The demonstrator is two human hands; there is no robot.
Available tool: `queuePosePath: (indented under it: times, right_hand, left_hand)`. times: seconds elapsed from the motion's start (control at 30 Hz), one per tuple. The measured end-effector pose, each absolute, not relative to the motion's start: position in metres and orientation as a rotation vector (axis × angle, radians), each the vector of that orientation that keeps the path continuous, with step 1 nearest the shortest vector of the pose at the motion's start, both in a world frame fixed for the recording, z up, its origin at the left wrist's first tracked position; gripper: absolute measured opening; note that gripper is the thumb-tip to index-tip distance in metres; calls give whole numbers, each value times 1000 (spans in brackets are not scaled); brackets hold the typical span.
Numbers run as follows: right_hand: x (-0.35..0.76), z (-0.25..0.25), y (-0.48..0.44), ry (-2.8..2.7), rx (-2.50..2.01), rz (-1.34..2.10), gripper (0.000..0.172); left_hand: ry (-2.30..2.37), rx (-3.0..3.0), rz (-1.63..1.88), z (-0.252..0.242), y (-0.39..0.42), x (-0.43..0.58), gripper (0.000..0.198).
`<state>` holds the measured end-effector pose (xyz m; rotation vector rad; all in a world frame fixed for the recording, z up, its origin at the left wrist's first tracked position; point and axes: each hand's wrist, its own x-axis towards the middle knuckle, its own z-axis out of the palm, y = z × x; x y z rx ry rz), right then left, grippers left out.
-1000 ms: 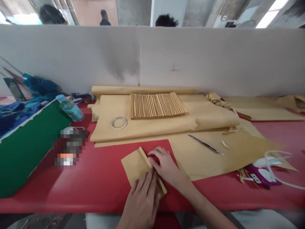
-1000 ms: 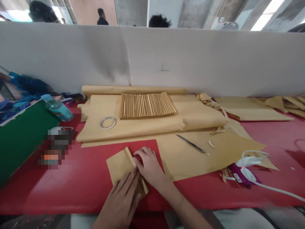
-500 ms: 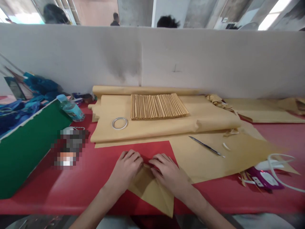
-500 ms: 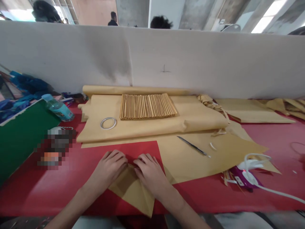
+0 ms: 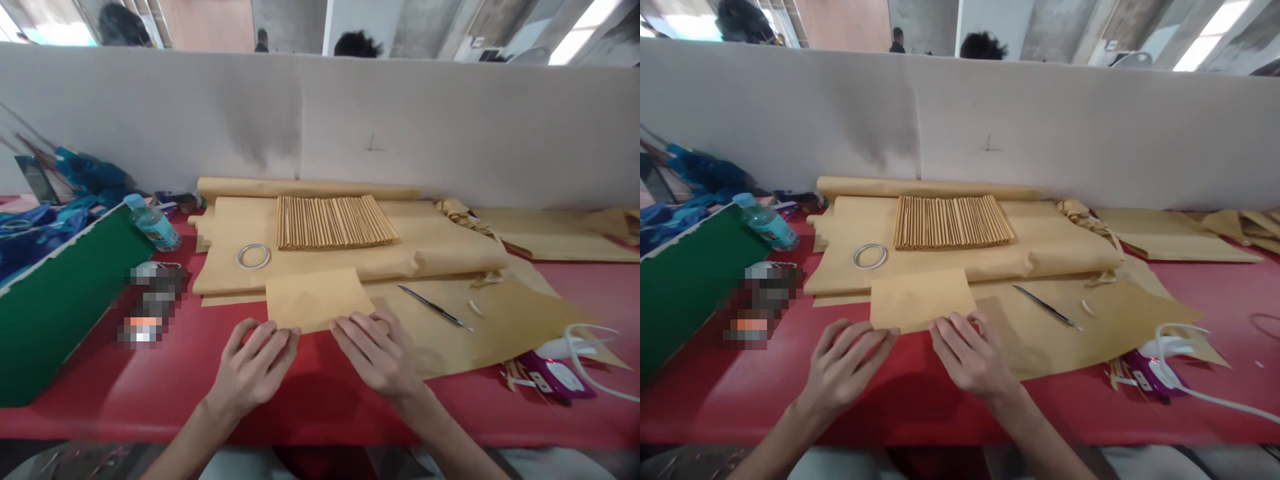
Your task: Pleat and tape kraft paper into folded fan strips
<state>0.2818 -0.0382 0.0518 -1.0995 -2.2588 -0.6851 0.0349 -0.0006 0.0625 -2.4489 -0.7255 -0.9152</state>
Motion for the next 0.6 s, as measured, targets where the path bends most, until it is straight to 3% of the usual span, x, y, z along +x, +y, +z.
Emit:
queuePosePath:
  times: [0.1, 0.23, 0.37, 0.6]
  right_hand:
    - [282, 25, -38, -2432, -1138, -534, 29]
    - [285, 7, -38, -2519, -1219, -75, 26]
    - [288, 12, -33, -2513, -1272, 241, 12]
    - [288, 25, -23, -2404, -1341, 591, 10]
  left_hand:
    - [-823, -2652, -684, 28, -9, 31, 27]
    - [-1041, -2879, -619, 2, -16, 31, 23]
    - [-1164, -2935, -575, 5, -14, 38, 17]
    - [-1267, -3056, -472, 13, -10, 45, 18]
